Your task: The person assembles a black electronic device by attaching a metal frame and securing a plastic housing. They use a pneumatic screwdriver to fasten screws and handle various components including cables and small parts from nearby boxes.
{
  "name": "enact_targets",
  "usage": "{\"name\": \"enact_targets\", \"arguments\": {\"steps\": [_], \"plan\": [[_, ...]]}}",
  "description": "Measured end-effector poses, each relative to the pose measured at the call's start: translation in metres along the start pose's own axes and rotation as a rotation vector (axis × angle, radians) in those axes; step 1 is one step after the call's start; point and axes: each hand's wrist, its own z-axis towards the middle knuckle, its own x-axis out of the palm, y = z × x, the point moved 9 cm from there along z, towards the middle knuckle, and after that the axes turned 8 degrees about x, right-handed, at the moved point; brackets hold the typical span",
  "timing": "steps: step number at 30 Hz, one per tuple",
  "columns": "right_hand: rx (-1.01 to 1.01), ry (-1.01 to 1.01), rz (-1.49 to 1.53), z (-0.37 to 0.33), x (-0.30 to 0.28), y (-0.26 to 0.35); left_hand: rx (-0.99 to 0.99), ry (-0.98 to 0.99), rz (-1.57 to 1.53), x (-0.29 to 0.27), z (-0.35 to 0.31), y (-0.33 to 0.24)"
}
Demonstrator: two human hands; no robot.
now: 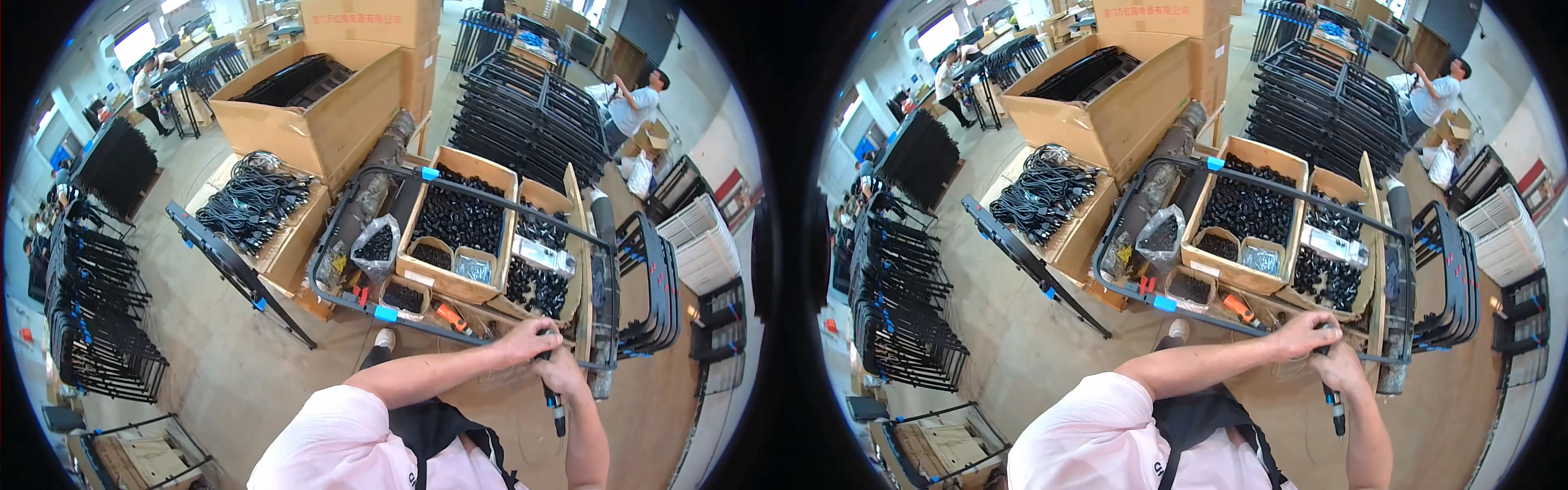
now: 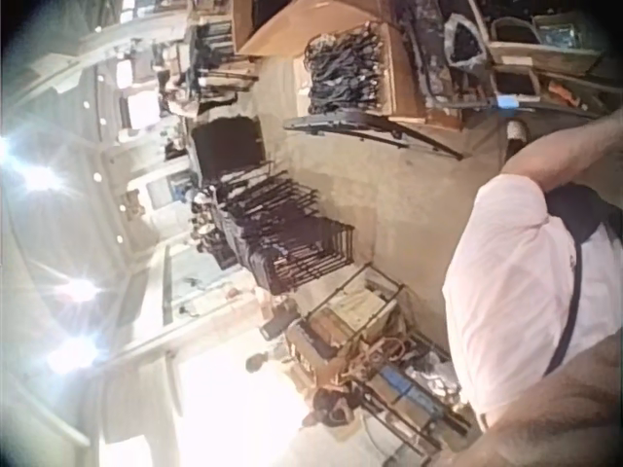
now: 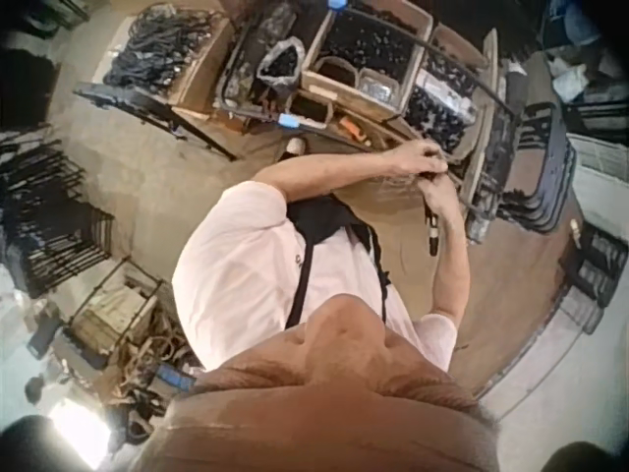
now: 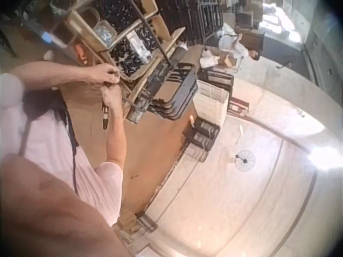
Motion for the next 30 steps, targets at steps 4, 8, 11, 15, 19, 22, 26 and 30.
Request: {"name": "enact_targets", "arguments": {"steps": [4, 8, 11, 15, 19, 22, 26, 30], "plan": [[-0.076, -0.01, 0.08, -0.012, -0.03, 0.049, 0.187, 0.013, 0.09, -0.009, 0.013, -0.044], [0.121, 0.112, 0.262, 0.002, -0.028, 0.085, 0.396, 0.031, 0.336, -0.055, 0.022, -0.104], [0.001, -0.045, 0.152, 0.032, -0.01, 0.116, 0.602, -0.034, 0.466, -0.115, 0.013, -0.112], [-0.135, -0.166, -0.178, 0.071, 0.02, 0.189, 0.026, -0.38, 0.355, -0.268, -0.02, -0.056], [-0.305, -0.137, -0.319, 0.124, 0.065, 0.262, -0.534, -0.285, 0.035, -0.346, -0.054, -0.033], [-0.435, -0.118, -0.49, 0.173, 0.107, 0.303, -0.493, -0.425, 0.406, -0.4, -0.05, -0.024], [-0.558, -0.203, -0.477, 0.24, 0.127, 0.336, -0.471, -0.653, 0.59, -0.462, -0.036, -0.034], [-0.534, -0.183, -0.495, 0.305, 0.142, 0.356, -0.481, -0.781, 0.721, -0.51, -0.014, -0.024]]}}
